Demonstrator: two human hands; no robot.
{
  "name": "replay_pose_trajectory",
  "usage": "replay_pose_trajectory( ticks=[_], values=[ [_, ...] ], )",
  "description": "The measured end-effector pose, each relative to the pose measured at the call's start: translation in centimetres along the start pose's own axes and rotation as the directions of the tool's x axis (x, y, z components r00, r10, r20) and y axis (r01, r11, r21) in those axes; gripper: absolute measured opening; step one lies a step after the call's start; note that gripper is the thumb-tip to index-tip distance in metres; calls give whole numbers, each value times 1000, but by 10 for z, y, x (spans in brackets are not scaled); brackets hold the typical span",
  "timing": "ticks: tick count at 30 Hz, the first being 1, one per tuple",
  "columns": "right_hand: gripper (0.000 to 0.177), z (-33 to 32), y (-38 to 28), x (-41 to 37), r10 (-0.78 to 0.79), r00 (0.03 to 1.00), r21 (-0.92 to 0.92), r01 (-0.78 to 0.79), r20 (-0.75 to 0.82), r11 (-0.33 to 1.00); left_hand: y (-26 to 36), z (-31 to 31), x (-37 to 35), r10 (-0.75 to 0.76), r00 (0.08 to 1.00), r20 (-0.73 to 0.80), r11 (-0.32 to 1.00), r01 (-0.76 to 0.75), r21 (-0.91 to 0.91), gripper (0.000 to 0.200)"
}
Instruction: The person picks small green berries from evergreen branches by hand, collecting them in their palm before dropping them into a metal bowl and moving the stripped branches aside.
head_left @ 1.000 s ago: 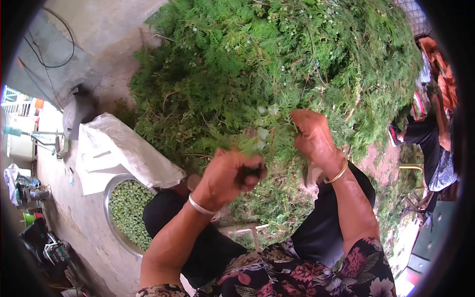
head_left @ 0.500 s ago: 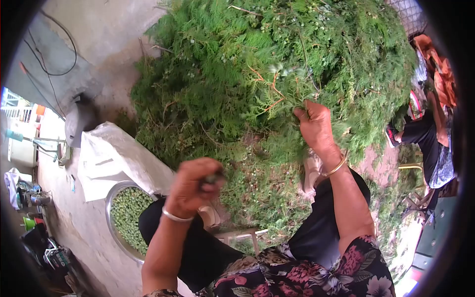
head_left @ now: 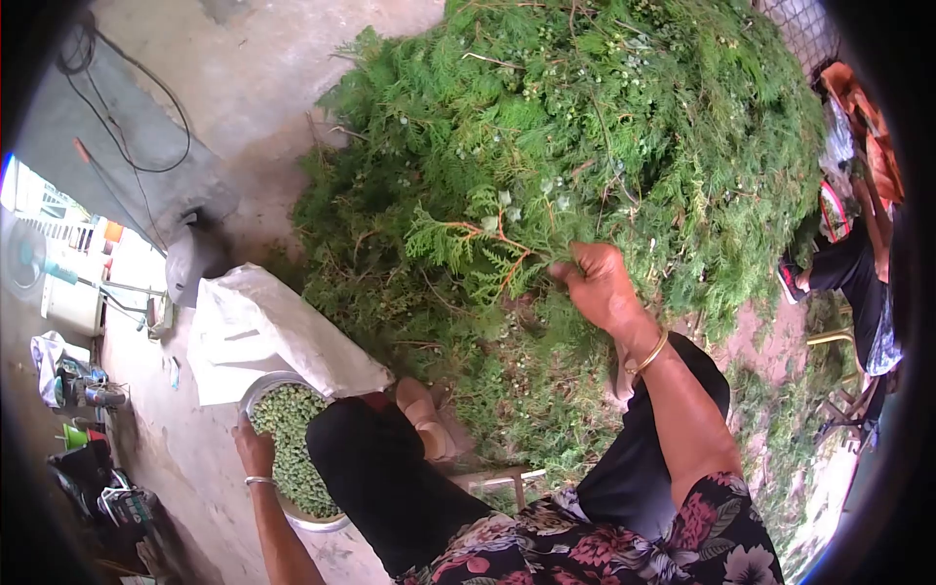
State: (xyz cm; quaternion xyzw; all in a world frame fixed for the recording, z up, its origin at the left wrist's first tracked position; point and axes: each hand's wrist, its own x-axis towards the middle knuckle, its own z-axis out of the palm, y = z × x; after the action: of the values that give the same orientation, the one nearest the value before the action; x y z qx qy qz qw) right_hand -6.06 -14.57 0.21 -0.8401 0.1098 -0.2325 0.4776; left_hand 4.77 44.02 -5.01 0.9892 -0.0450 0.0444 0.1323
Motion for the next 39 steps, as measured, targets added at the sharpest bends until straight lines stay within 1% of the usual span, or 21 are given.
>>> replay_pose_trajectory(
  ticks=[2, 3, 4, 5, 6, 7, 9, 11, 12, 14, 16, 21, 24, 26, 27, 29, 30, 32, 34, 36, 39],
  values=[
    [22, -1, -16, 0, 31, 999, -59, -29, 30, 998, 37, -8, -6, -82, 968, -236, 983, 118, 144, 48],
    [19, -1, -20, -1, 14, 999, -86, -10, 50, 996, 75, -23, 8, -232, 965, -126, 958, 204, -200, 42],
    [17, 1, -21, -2, 0, 997, -113, 9, 75, 994, 109, -27, 14, -82, 973, -214, 978, 37, -206, 37],
    [17, 4, -20, -3, 3, 997, -112, 6, 82, 994, 144, -30, 22, -15, 986, -168, 928, -49, -369, 32],
    [15, 7, -18, -3, -5, 994, -142, 20, 105, 990, 199, -40, 22, -39, 998, -54, 833, 2, -554, 28],
    [12, 10, -17, -3, -14, 992, -172, 37, 128, 984, 237, -39, 21, 89, 994, -61, 782, -107, -614, 27],
    [11, 14, -14, -3, -67, 987, -191, 94, 143, 977, 303, -35, 25, 414, 906, -88, 733, -389, -559, 34],
    [10, 17, -12, -5, -118, 981, -209, 149, 154, 966, 349, -15, 30, 589, 782, -204, 638, -605, -476, 43],
    [11, 16, -11, -6, -155, 968, -299, 210, 198, 931, 367, -6, 32, 606, 766, -216, 632, -628, -454, 46],
    [14, 14, -11, -7, -177, 954, -388, 263, 243, 883, 384, 11, 34, 627, 747, -222, 620, -651, -438, 49],
    [20, 15, -12, -9, -241, 929, -447, 349, 280, 824, 390, 31, 34, 620, 779, -99, 690, -600, -405, 60],
    [24, 17, -12, -13, -239, 928, -493, 357, 287, 793, 389, 41, 33, 618, 786, -30, 680, -553, -481, 38],
    [23, 18, -10, -13, -259, 921, -469, 373, 290, 801, 384, 48, 36, 635, 767, -91, 603, -567, -561, 31],
    [23, 18, -9, -13, -270, 922, -454, 373, 276, 809, 384, 43, 39, 539, 842, 10, 535, -333, -776, 24],
    [24, 17, -9, -12, -302, 920, -426, 385, 251, 819, 383, 39, 41, 540, 842, 11, 535, -333, -777, 24],
    [25, 17, -9, -13, -328, 917, -397, 395, 226, 829, 379, 28, 44, 444, 831, 335, 457, 112, -883, 14],
    [26, 16, -9, -12, -324, 918, -381, 391, 229, 838, 377, 24, 44, 444, 830, 337, 455, 115, -883, 14],
    [27, 15, -6, -13, -321, 918, -363, 389, 234, 847, 372, 17, 47, 349, 796, 495, 65, 506, -860, 11],
    [30, 14, -2, -15, -351, 920, -325, 391, 177, 861, 343, 24, 67, 346, 820, 455, 41, 471, -881, 15],
    [31, 8, -1, -17, -320, 932, -387, 362, 172, 848, 320, 22, 93, 480, 808, 342, -490, 570, -660, 21],
    [34, 6, 3, -17, -316, 935, -475, 354, 161, 806, 323, 8, 87, 458, 767, 449, -526, 641, -559, 25]
  ],
)
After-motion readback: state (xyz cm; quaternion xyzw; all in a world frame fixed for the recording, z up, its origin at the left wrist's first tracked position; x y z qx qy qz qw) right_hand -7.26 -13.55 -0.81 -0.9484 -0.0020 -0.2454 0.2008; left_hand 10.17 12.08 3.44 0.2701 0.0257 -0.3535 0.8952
